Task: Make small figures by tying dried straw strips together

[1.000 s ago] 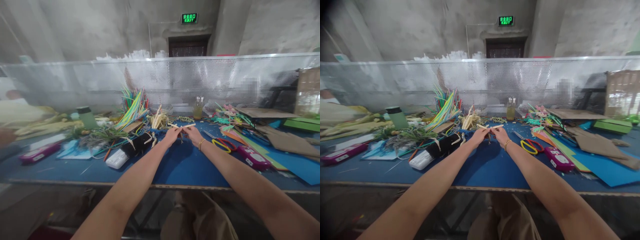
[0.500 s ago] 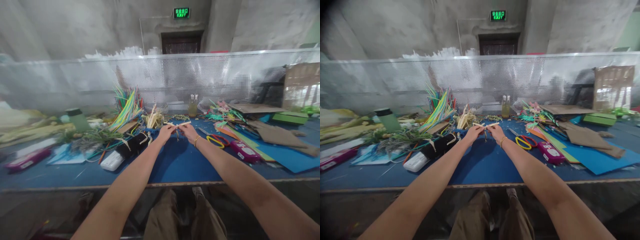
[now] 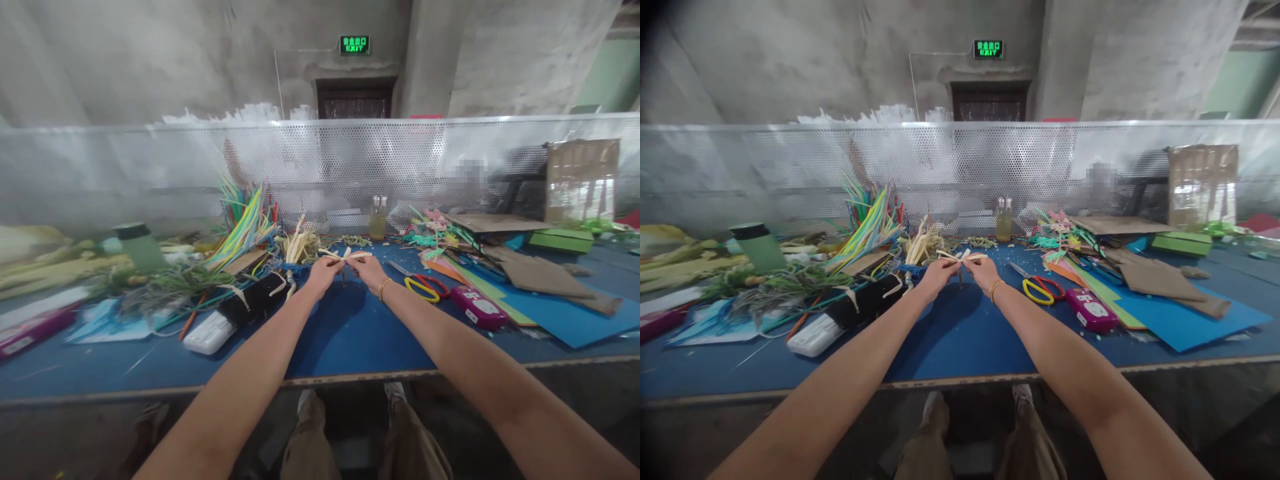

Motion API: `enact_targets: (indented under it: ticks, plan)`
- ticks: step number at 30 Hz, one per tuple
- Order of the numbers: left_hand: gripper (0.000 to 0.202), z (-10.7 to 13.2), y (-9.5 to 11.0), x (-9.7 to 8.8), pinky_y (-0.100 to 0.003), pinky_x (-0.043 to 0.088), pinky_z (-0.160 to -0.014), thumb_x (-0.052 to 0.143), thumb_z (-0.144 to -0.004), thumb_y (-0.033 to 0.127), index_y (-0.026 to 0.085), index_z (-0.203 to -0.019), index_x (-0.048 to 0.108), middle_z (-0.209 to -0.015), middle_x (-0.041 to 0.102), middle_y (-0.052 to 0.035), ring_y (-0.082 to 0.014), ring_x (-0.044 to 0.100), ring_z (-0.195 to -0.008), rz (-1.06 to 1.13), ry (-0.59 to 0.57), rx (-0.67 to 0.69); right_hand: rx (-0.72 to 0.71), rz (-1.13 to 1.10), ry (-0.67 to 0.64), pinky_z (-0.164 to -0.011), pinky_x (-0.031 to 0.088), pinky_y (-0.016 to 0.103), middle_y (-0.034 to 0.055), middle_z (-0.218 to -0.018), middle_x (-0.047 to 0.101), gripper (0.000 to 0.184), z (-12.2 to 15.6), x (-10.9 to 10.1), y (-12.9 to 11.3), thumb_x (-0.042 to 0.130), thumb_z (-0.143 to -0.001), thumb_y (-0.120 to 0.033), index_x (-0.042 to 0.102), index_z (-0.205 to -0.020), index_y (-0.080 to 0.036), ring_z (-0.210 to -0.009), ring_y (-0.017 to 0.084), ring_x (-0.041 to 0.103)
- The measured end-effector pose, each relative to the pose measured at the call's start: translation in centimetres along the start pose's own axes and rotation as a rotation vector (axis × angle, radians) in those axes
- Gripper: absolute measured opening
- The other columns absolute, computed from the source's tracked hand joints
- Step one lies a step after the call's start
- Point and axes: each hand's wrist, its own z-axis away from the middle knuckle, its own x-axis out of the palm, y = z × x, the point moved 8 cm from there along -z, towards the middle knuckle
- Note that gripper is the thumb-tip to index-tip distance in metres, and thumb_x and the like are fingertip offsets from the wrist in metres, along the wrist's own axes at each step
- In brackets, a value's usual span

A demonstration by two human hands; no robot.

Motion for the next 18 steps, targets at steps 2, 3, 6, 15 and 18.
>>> enact_targets:
  ticks: [2,3,6,15,18]
  plan:
    - [0.018,0.13,-0.01,-0.07,-0.024,0.036,-0.057,0.068,-0.072,0.035,0.017,-0.071,0.071,-0.064,0.062,-0.0021,-0.0148,0.052,-0.062,0.024,0.011,-0.020,0.001,0.009,-0.007,-0.057,0.041,0.024,-0.0006,-0.069,0.062,0.028,0.12,0.14,-0.17,0.070,-0.065,-0.042,0.063,-0.079,-0.020,-0.066,0.013,0.056]
    - [0.019,0.17,-0.06,-0.17,-0.024,0.037,-0.057,0.068,-0.072,0.036,0.017,-0.072,0.070,-0.065,0.063,-0.0027,-0.0150,0.054,-0.063,0.043,0.021,-0.033,0.001,0.014,-0.011,-0.057,0.041,0.024,-0.0006,-0.069,0.062,0.027,0.19,0.23,-0.24,0.070,-0.065,-0.042,0.063,-0.080,-0.020,-0.065,0.013,0.056]
    - [0.022,0.22,-0.32,-0.48,-0.024,0.037,-0.055,0.069,-0.072,0.038,0.016,-0.072,0.068,-0.067,0.064,-0.0037,-0.0154,0.058,-0.064,0.110,0.057,-0.075,-0.004,0.020,-0.019,-0.057,0.041,0.024,-0.0011,-0.068,0.062,0.025,0.35,0.46,-0.39,0.069,-0.066,-0.041,0.063,-0.078,-0.020,-0.063,0.012,0.054]
    - [0.031,-0.15,-0.30,-0.06,-0.020,0.032,-0.049,0.075,-0.067,0.038,0.016,-0.090,0.070,-0.073,0.068,-0.0034,-0.0132,0.061,-0.064,0.194,-0.021,-0.075,-0.048,-0.060,-0.007,-0.054,0.037,0.024,-0.0034,-0.058,0.056,0.030,0.44,0.46,-1.05,0.074,-0.060,-0.044,0.065,-0.074,-0.019,-0.056,0.011,0.049]
    - [0.035,-0.37,-0.28,-0.23,-0.020,0.034,-0.050,0.076,-0.066,0.036,0.017,-0.094,0.072,-0.073,0.068,-0.0033,-0.0134,0.062,-0.066,0.229,-0.015,-0.054,0.003,-0.165,0.024,-0.056,0.041,0.025,0.0004,-0.068,0.064,0.039,0.33,0.18,-0.94,0.071,-0.062,-0.056,0.066,-0.075,-0.019,-0.061,0.013,0.054]
